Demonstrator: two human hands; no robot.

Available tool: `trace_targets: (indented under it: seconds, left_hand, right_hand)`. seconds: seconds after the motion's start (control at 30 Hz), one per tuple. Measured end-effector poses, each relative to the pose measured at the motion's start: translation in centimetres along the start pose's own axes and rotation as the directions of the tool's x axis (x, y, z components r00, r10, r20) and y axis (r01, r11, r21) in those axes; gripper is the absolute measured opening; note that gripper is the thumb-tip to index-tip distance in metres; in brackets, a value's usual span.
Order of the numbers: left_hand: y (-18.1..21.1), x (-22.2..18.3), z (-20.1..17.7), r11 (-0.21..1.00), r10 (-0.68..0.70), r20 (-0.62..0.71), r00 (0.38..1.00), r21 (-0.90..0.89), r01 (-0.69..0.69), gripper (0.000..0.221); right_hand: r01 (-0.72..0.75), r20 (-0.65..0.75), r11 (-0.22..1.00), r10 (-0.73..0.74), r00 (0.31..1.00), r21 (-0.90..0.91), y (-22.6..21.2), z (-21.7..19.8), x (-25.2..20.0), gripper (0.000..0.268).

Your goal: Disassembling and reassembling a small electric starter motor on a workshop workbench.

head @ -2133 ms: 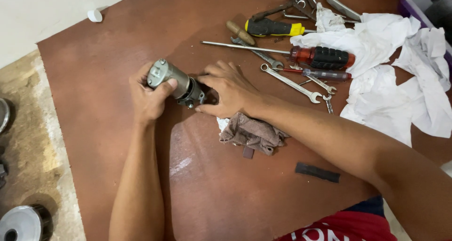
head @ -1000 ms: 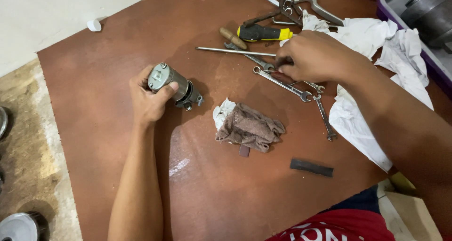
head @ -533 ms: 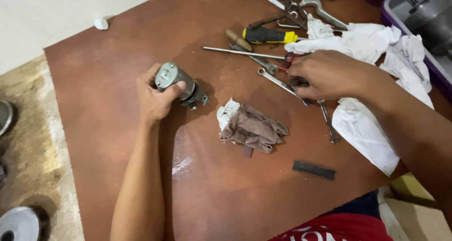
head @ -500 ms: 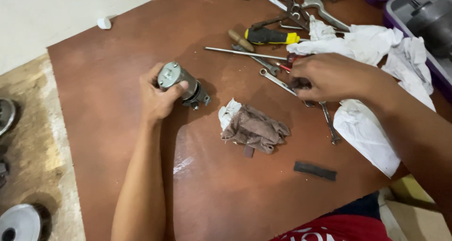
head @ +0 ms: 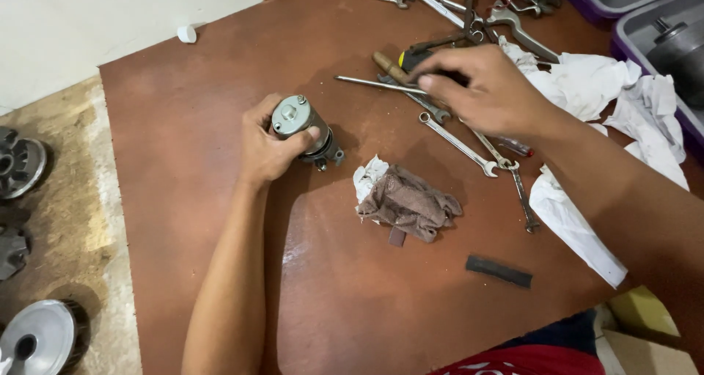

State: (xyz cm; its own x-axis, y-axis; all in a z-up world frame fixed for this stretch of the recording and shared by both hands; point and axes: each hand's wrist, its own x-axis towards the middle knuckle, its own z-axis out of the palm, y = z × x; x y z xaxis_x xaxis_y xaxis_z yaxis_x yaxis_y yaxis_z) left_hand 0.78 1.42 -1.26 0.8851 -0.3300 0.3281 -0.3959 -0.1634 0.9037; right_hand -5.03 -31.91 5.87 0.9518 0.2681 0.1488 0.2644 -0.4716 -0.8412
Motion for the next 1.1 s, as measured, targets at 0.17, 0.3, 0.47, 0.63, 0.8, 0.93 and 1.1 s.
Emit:
trace_targets:
  seconds: [0.17,0.3,0.47,0.63,0.8,0.93,1.1]
  left_hand:
    - [-0.3,0.1,0.0,1.0,-0.001,0.003,1.0,-0.01,0.001,0.031]
    - [-0.3,0.2,0.0,0.998,0.061,0.01,0.998,0.024,-0.061,0.033]
    - [1.1,0.2,0.5,0.998,0.056,0.035,0.998,-0.018,-0.056,0.036]
    - [0.4,0.3,0.8,0.98,0.075,0.035,0.997,-0.185,-0.067,0.033]
    - [0.5,0.2,0.8,0.991,0.027,0.049,0.998,-0.136,-0.02,0.038]
    - [0.9,0.4,0.5,0.994,0.091,0.028,0.995,0.062,-0.093,0.043]
    - [0.0,0.1,0.4,0.996,0.047,0.023,0.999,-0.077,-0.045,0.055]
  right_hand:
    - [0.179,0.078,0.962,-0.166,0.983,-0.207,-3.7,1.6,3.2,0.029]
    - [0.46,0.132,0.853,-0.441,0.888,-0.246,-6.6,3.3,4.9,0.021]
    - [0.669,0.208,0.693,-0.636,0.743,-0.269,-8.3,6.2,6.8,0.02]
    - [0.671,0.304,0.656,-0.598,0.741,-0.344,-9.5,7.8,7.8,0.039]
    - [0.711,0.38,0.581,-0.601,0.703,-0.397,-10.4,8.7,8.4,0.029]
    - [0.744,0.382,0.513,-0.644,0.663,-0.427,-10.3,9.8,9.1,0.018]
    - [0.723,0.358,0.592,-0.628,0.691,-0.357,-10.6,9.4,9.5,0.015]
